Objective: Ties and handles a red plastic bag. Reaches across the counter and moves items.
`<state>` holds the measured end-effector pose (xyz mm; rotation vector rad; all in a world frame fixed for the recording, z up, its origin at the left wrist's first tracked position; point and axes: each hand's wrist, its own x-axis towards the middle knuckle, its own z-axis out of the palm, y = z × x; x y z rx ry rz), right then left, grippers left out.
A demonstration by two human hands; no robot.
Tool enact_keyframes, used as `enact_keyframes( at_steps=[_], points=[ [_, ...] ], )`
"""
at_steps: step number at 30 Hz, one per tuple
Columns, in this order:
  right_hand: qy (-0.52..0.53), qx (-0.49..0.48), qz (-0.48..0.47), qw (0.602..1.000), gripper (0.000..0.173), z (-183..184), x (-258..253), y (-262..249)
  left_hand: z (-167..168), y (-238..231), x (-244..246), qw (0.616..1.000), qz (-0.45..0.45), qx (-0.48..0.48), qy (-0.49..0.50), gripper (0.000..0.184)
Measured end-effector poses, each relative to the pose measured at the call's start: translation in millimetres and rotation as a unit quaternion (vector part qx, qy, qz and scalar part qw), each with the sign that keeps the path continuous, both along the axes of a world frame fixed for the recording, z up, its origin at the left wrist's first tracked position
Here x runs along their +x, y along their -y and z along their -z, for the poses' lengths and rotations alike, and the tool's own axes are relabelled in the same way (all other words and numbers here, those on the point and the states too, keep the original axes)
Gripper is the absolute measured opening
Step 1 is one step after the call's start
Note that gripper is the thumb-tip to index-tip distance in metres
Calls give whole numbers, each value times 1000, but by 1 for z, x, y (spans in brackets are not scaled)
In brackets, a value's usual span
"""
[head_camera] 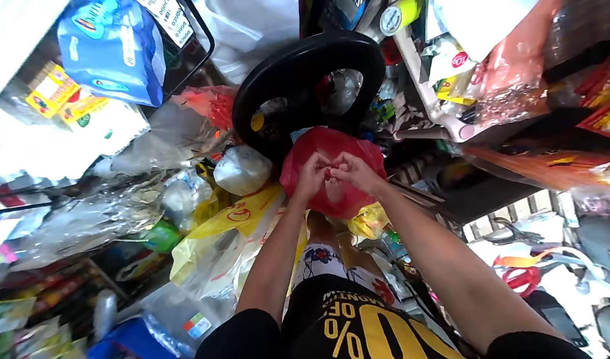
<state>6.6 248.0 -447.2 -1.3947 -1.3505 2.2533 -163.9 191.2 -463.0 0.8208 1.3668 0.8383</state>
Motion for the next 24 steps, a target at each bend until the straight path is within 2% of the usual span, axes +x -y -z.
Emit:
enact_keyframes(
  at_steps=[2, 4, 8, 10, 11, 13, 16, 18, 19, 21, 23, 24],
  points=[
    [-3, 14, 25, 1000, 11, 4, 0, 1, 1, 1, -6, 998, 49, 31, -13, 19],
    [-7, 15, 41, 999, 8, 8, -1, 0, -3, 5, -12, 996, 72, 40, -13, 27],
    [-20, -16, 18, 999, 7, 16, -1, -4, 7, 10, -10, 998, -13, 56, -1, 13],
    [-20, 3, 17, 1000, 8, 19, 3, -4, 12, 5, -10, 999, -19, 41, 7, 13],
    [-11, 40, 16, 999, 9, 20, 4, -1, 12, 3, -9, 1000, -18, 18, 4, 14],
    [11, 194, -13, 981, 7, 23, 5, 8, 10, -6, -7, 998, -9, -65, -24, 19],
    [65, 435, -118, 890, 9, 19, 0, 18, 6, -32, -8, 975, 70, -199, -76, 24],
    [80, 487, -175, 852, 13, 14, -5, 18, 3, -38, -9, 964, 109, -217, -108, 24],
    [95, 483, -196, 848, 15, 12, -8, 13, 1, -36, -9, 969, 100, -194, -119, 23],
    [145, 397, -225, 878, 12, 3, -13, 1, -7, -20, -7, 983, 58, -107, -138, 24],
    [199, 190, -234, 932, 18, -3, -12, -19, -19, 8, 0, 979, 32, 1, -200, 21],
    [194, 86, -208, 955, 22, -4, -10, -27, -22, 20, 5, 971, 27, 25, -235, 25]
  ],
)
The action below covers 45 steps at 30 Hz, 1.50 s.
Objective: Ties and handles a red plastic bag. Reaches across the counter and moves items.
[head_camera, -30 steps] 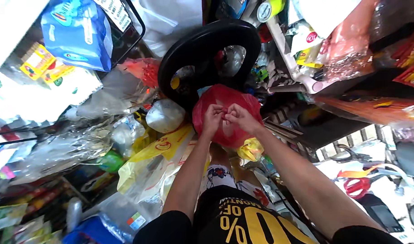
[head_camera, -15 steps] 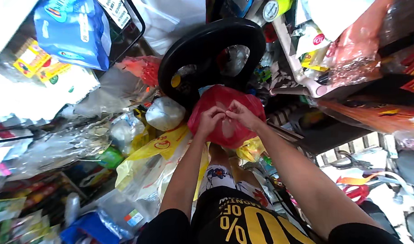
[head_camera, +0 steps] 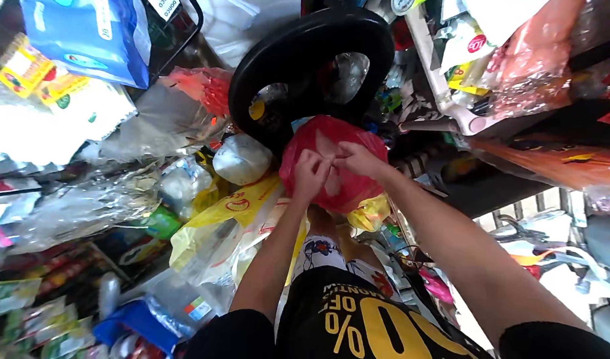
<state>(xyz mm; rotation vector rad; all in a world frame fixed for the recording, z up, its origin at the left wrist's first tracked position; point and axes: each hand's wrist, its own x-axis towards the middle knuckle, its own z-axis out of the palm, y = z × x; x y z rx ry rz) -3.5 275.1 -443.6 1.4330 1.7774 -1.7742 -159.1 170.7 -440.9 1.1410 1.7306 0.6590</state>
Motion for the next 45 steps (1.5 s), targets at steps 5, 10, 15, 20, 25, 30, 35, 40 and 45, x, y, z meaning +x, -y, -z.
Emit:
enact_keyframes(
  at_steps=[5, 10, 15, 20, 25, 30, 35, 40, 45],
  points=[
    [7, -96, 74, 993, 16, -4, -6, -8, -13, 12, 28, 984, -39, -167, 42, 41],
    [-17, -12, 89, 996, 18, -6, 0, 2, -13, 6, 38, 990, -59, -125, 32, 30],
    [-14, 83, 137, 987, 20, 0, -4, 13, -12, 7, 25, 994, 12, -101, -29, 25],
    [64, 122, 122, 983, 22, 18, -7, 3, 4, 15, 21, 978, 14, -207, -30, 26],
    [29, 99, 157, 982, 19, 34, -2, 5, 11, 13, 15, 970, 22, -243, 7, 27],
    [-58, 202, 100, 973, 16, 5, 22, 34, 18, 17, 5, 989, -23, -100, 103, 22],
    [-62, 129, 168, 975, 18, 1, 22, 54, 38, 15, 16, 980, -71, -91, 161, 22],
    [-72, 125, 131, 981, 18, 0, 8, 44, 37, 16, 32, 994, -76, -25, 80, 22],
    [-151, 162, 50, 974, 27, 18, 12, 29, 47, 20, 41, 995, -81, 56, 21, 16]
  ],
)
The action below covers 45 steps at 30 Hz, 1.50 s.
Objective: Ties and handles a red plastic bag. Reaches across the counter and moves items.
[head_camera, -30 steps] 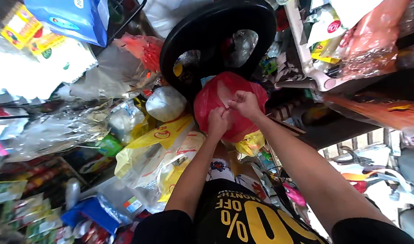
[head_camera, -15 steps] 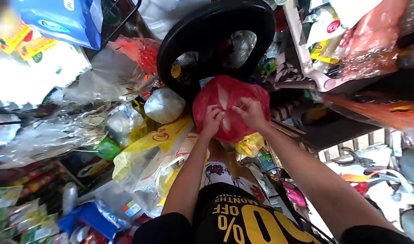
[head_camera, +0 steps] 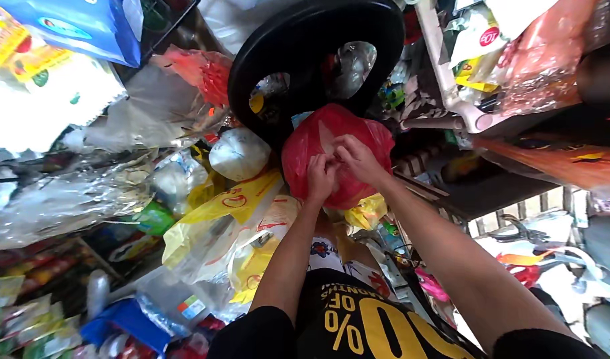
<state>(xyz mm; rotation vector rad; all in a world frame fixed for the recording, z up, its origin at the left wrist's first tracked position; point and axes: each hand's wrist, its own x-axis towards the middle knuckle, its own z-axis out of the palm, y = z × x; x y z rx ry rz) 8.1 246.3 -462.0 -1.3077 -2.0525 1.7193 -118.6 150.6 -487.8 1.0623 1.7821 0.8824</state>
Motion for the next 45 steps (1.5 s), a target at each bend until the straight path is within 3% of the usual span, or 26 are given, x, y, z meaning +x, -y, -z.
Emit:
enact_keyframes(
  at_steps=[4, 12, 17, 20, 23, 31, 35, 39, 43, 45],
  points=[
    [-32, 46, -66, 996, 23, 13, 6, -5, 2, 3, -6, 999, 7, 18, 30, 11],
    [-46, 15, 45, 998, 11, 21, 11, 10, -8, -9, -11, 973, -117, -85, 181, 20],
    [-30, 99, 17, 994, 2, 23, 5, 11, -18, -23, -6, 958, -171, -142, 183, 31],
    [-5, 144, -31, 989, 5, 20, 2, 8, -23, -19, -5, 987, -88, -104, 80, 23],
    [17, 151, -74, 986, 5, 15, 2, 4, -26, -14, -2, 995, 0, -101, -25, 27],
    [29, 154, -119, 981, 8, 11, 2, 1, -21, -15, 10, 983, 1, -105, -148, 21],
    [11, 172, -136, 976, 9, 13, 3, -3, -28, -20, 1, 986, 25, -112, -125, 38],
    [-6, 189, -169, 967, 8, 18, 5, -10, -23, -24, -14, 996, 45, -65, -50, 41],
    [-25, 178, -167, 969, 8, 21, 6, -15, -24, -36, -29, 990, 75, -117, 25, 39],
    [-33, 173, -162, 971, 9, 20, 6, -17, -43, -46, -35, 976, 95, -189, 60, 41]
  ],
)
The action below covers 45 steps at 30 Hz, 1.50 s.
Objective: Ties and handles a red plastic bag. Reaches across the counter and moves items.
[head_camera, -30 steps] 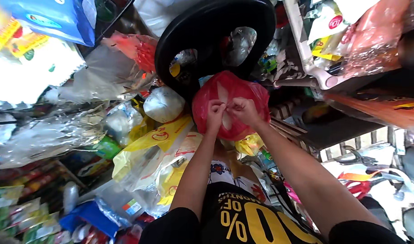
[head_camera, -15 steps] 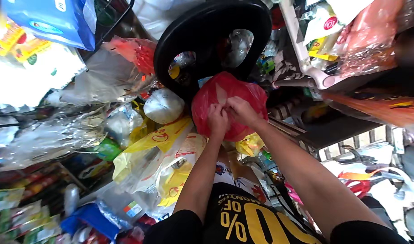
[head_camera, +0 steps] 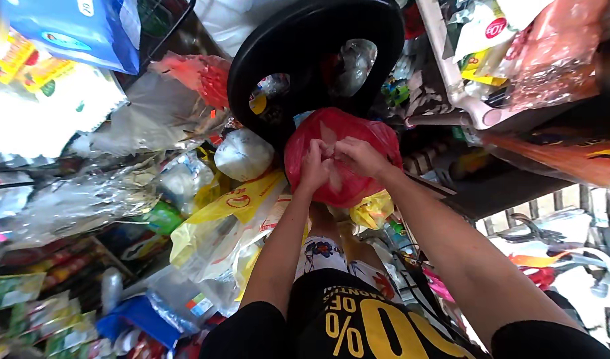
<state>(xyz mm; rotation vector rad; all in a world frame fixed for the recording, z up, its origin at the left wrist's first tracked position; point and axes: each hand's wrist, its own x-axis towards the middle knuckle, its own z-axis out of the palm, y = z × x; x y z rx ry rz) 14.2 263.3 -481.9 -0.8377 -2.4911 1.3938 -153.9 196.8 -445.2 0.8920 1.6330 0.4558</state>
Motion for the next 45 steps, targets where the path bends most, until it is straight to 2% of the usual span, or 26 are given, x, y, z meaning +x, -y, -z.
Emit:
enact_keyframes(
  at_steps=[1, 3, 5, 8, 11, 12, 14, 19, 23, 29, 31, 33, 35, 36, 37, 38, 39, 40, 41, 42, 44, 45],
  points=[
    [1, -2, -1, 1000, 9, 0, 1, -2, -5, -4, -2, 999, 7, -29, 20, 42],
    [2, -6, 14, 1000, 8, 0, 3, -2, 10, 1, -4, 998, 10, -28, 57, 39],
    [11, -31, 86, 996, 7, -4, 4, 5, 20, 3, -6, 995, 2, -38, 93, 41],
    [46, -96, 280, 954, 16, -21, -2, 32, 16, 4, -4, 989, -43, -64, 127, 40],
    [86, -194, 350, 912, 27, -26, -10, 62, 14, 4, 4, 987, -102, -68, 102, 27],
    [87, -207, 365, 903, 26, -25, -13, 68, 14, 2, 7, 988, -106, -70, 84, 23],
    [94, -207, 375, 899, 19, -23, -18, 67, 14, -5, 9, 993, -83, -78, 42, 21],
    [184, -173, 259, 932, 22, -32, -21, 53, -4, -11, 13, 995, 39, -19, -88, 17],
    [219, -190, 279, 915, 26, -39, -30, 54, -2, -15, 20, 989, 12, 11, -147, 12],
    [227, -230, 315, 892, 24, -35, -21, 66, 10, -20, 25, 984, -26, -36, -172, 17],
    [220, -223, 313, 897, 24, -36, -19, 69, 12, -18, 28, 979, -4, -3, -205, 17],
    [193, -166, 286, 924, 21, -51, -20, 83, -3, -1, 30, 967, 34, 96, -234, 16],
    [111, -14, 257, 960, 23, -70, -13, 98, -36, 15, 23, 930, 61, 230, -282, 24],
    [81, 65, 266, 958, 24, -77, -6, 108, -55, 29, 16, 910, 52, 253, -323, 32],
    [83, 98, 297, 946, 28, -85, 4, 116, -67, 46, 5, 899, 23, 247, -360, 41],
    [105, 84, 346, 928, 38, -89, 13, 119, -71, 59, -8, 897, -9, 216, -387, 51],
    [140, 28, 395, 907, 50, -89, 21, 114, -68, 67, -21, 909, -24, 148, -390, 60],
    [177, -39, 427, 886, 58, -89, 26, 105, -63, 72, -32, 931, -16, 61, -360, 60],
    [199, -86, 433, 875, 56, -88, 31, 97, -58, 73, -37, 953, 2, -6, -302, 56],
    [206, -102, 420, 878, 48, -87, 33, 90, -52, 71, -34, 974, 10, -25, -223, 47],
    [200, -94, 364, 905, 38, -92, 26, 88, -49, 62, -11, 999, -11, 16, -31, 30],
    [194, -92, 322, 922, 36, -99, 19, 91, -51, 52, 3, 997, -28, 1, 67, 33]
  ],
)
